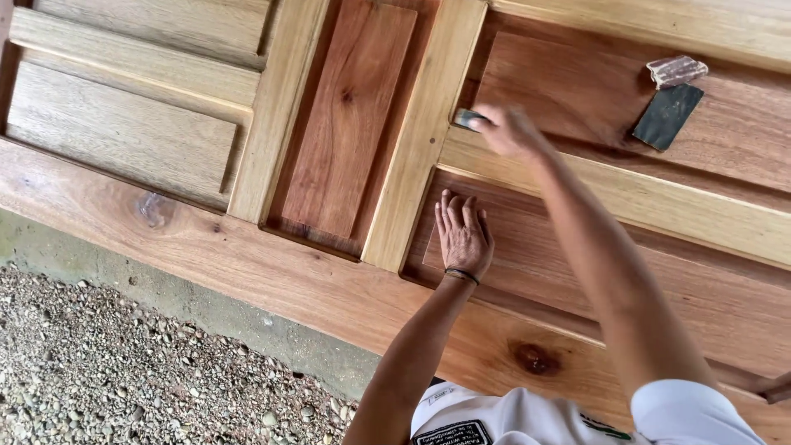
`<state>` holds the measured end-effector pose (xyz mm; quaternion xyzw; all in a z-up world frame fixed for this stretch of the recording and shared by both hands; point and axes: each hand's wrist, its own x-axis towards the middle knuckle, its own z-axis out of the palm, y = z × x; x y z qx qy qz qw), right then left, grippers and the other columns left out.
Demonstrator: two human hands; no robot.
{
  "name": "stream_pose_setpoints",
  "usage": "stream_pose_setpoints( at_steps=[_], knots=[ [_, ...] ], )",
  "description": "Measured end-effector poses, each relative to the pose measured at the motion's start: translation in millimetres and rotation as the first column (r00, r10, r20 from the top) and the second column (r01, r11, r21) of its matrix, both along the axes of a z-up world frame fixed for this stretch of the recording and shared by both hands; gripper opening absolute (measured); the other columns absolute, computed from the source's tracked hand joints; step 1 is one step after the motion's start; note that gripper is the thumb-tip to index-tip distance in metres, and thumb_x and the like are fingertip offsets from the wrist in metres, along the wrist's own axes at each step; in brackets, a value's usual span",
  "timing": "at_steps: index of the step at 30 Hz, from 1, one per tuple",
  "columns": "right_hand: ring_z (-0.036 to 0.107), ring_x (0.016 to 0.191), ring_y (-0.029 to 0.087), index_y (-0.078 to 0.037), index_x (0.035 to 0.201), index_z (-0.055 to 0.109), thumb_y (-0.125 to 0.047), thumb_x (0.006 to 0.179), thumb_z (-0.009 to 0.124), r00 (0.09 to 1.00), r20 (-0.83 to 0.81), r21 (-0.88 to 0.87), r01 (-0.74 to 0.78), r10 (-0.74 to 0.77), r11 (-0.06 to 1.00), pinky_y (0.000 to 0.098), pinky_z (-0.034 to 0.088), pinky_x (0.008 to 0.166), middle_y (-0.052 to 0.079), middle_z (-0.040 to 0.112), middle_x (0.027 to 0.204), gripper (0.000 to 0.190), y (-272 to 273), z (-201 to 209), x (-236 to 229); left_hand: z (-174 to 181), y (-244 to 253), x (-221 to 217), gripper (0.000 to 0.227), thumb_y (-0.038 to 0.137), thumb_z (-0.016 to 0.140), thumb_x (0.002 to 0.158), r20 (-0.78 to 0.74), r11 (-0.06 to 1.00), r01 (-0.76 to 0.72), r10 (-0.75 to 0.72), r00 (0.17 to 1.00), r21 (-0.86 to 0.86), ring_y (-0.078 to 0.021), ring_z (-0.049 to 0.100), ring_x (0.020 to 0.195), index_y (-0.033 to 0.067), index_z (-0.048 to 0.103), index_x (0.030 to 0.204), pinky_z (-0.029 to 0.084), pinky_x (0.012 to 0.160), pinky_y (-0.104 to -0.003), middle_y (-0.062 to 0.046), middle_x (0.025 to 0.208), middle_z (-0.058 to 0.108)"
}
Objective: The person sands the surface of a wooden cabinet door using a sanding block. They work methodically across the flat panels and the curved edges of the door, smoothing the wood grain.
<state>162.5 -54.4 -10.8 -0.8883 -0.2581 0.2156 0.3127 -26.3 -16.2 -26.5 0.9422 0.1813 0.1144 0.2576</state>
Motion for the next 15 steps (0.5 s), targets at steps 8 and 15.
stream_pose_setpoints(
  at_steps=[8,15],
  knots=[
    [0.055,0.080,0.035,-0.007,0.085,0.053,-0.020,0.081,0.053,0.995,0.095,0.193,-0.033,0.015,0.981,0.0428,0.042,0.064,0.016,0.057,0.080,0.013,-42.1,-18.2,2.3,-6.1,-3.1,3.5,0.028,0.025,0.039,0.085,-0.032,0.992,-0.049,0.053,0.998,0.118,-0.0287,0.025,0.124,0.0095,0.038,0.109,0.016,0.105,-0.039,-0.011,0.111,0.037],
    [0.054,0.075,0.039,-0.005,0.090,0.054,-0.017,0.082,0.053,0.995,0.099,0.129,0.019,-0.032,0.991,0.0458,0.041,0.063,0.021,0.055,0.076,0.014,-212.4,4.2,-8.3,-8.4,-8.1,5.1,0.024,0.018,0.042,0.084,0.073,0.978,-0.074,0.061,0.995,0.194,-0.0257,0.034,0.118,0.0158,0.043,0.107,0.028,0.098,-0.041,-0.007,0.107,0.039]
  ],
)
